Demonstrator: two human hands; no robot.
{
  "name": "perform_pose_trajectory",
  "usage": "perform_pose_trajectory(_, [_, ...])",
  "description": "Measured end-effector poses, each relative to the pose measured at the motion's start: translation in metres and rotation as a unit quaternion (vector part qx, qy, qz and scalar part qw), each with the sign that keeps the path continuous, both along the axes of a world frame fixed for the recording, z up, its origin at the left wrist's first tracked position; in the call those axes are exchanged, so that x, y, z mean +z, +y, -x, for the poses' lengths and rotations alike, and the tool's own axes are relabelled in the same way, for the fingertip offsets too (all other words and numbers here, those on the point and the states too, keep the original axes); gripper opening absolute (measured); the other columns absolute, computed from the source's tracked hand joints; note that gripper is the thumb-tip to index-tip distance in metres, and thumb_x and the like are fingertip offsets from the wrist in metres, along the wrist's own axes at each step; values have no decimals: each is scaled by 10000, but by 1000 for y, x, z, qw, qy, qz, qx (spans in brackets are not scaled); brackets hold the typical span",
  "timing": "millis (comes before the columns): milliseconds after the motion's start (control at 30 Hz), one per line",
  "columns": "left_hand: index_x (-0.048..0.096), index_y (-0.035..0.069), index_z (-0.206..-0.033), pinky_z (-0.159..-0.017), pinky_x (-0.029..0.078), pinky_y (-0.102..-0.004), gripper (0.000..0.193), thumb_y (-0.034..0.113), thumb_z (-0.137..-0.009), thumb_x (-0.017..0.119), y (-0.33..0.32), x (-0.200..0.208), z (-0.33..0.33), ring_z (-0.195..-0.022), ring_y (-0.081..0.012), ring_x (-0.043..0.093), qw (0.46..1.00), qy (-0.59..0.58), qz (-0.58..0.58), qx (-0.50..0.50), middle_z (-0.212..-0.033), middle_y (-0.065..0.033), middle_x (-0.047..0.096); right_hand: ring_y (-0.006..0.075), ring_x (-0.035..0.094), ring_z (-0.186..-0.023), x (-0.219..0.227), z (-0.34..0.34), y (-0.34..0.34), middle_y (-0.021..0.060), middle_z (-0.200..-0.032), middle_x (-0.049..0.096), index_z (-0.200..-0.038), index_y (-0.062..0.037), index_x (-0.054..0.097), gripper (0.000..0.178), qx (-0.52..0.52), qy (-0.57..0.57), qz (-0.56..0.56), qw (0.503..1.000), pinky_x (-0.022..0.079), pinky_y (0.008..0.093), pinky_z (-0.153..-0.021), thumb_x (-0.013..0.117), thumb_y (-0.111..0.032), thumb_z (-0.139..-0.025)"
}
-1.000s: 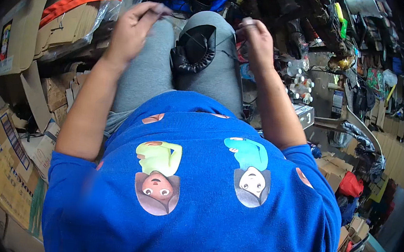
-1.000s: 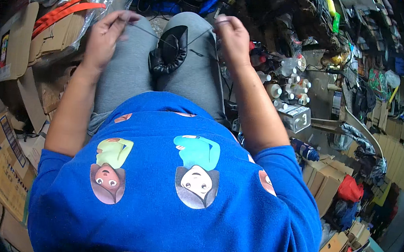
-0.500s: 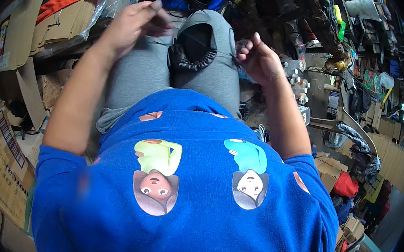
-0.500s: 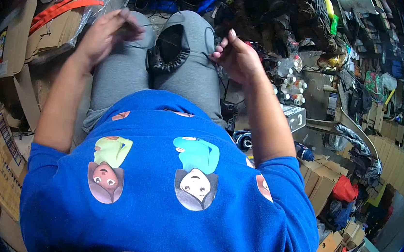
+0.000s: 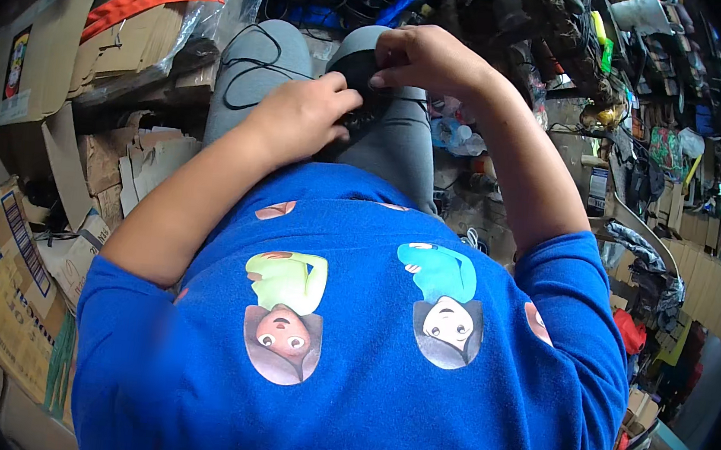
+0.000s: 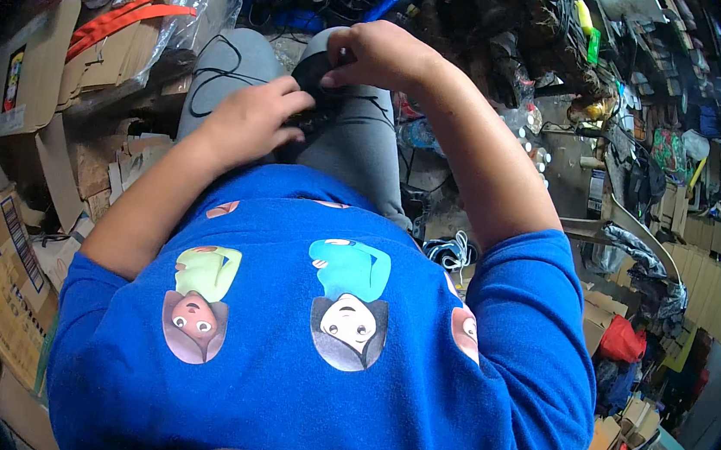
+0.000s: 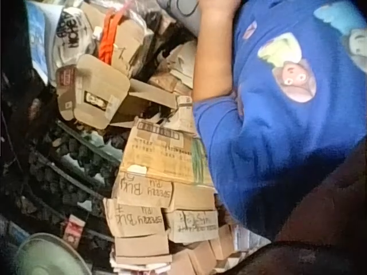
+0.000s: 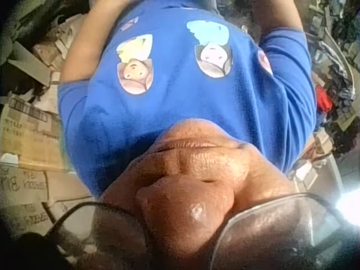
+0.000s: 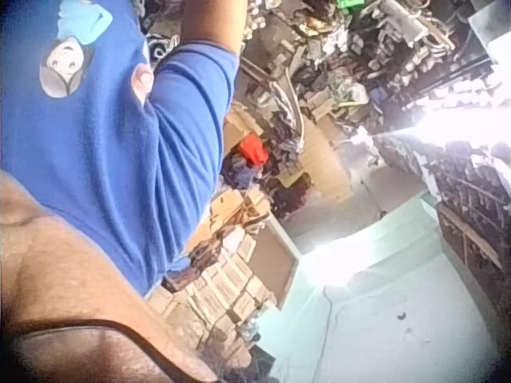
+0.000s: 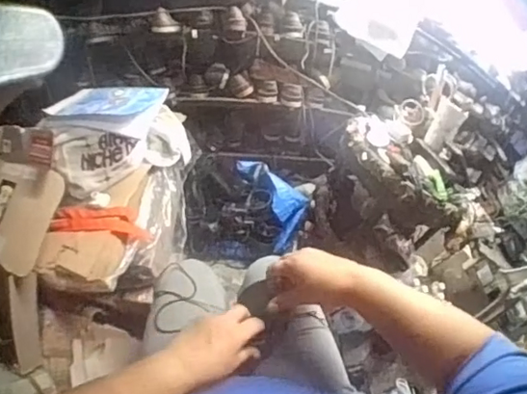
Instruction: Stitching black leather shoe components by hand using a needle and thread.
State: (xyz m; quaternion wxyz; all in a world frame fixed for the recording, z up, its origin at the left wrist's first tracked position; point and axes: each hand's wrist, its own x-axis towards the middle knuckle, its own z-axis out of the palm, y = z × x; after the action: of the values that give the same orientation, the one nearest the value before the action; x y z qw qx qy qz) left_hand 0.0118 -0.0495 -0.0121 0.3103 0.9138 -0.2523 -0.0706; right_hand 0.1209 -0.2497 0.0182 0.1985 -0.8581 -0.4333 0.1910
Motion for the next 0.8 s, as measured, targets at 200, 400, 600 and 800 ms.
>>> perform_pose_trajectory(200, [562, 64, -941, -724, 485, -402, 304, 47, -670, 699, 9, -16, -19, -873, -330, 590, 995, -40, 55, -72, -955, -99, 571, 49, 414, -636, -18, 39, -23, -35, -664, 501, -768, -11, 560, 298, -263, 190, -111, 939, 366, 243, -544, 711, -263, -817])
perform_pose_trajectory(400, [608, 27, -929, -756, 485, -369, 268, 40, -676, 695, 7, -10, -23, -872, -309, 597, 993, 1, 43, -109, -931, -116, 603, 50, 526, -690, -38, 46, -28, 1, -767, 610, -953, -5, 633, 278, -342, 190, -205, 897, 440, 202, -641, 661, -266, -859])
perform_pose_trajectory(600, [662, 33, -984, -812, 464, -309, 226, 102, -770, 658, 34, 1, -48, -898, -204, 609, 985, 57, 163, 19, -919, -84, 651, 99, 563, -737, -44, 31, -139, 6, -859, 641, -1052, -25, 650, 257, -448, 214, -197, 846, 470, 248, -681, 588, -222, -899])
perform_pose_trajectory(800, [634, 19, -1027, -862, 437, -271, 216, 103, -827, 632, 1, -12, -75, -944, -127, 565, 959, 165, 227, -32, -1018, -41, 618, 145, 579, -769, -37, 45, -154, 71, -829, 631, -1029, -24, 655, 318, -392, -17, -68, 917, 470, 283, -735, 625, -287, -853])
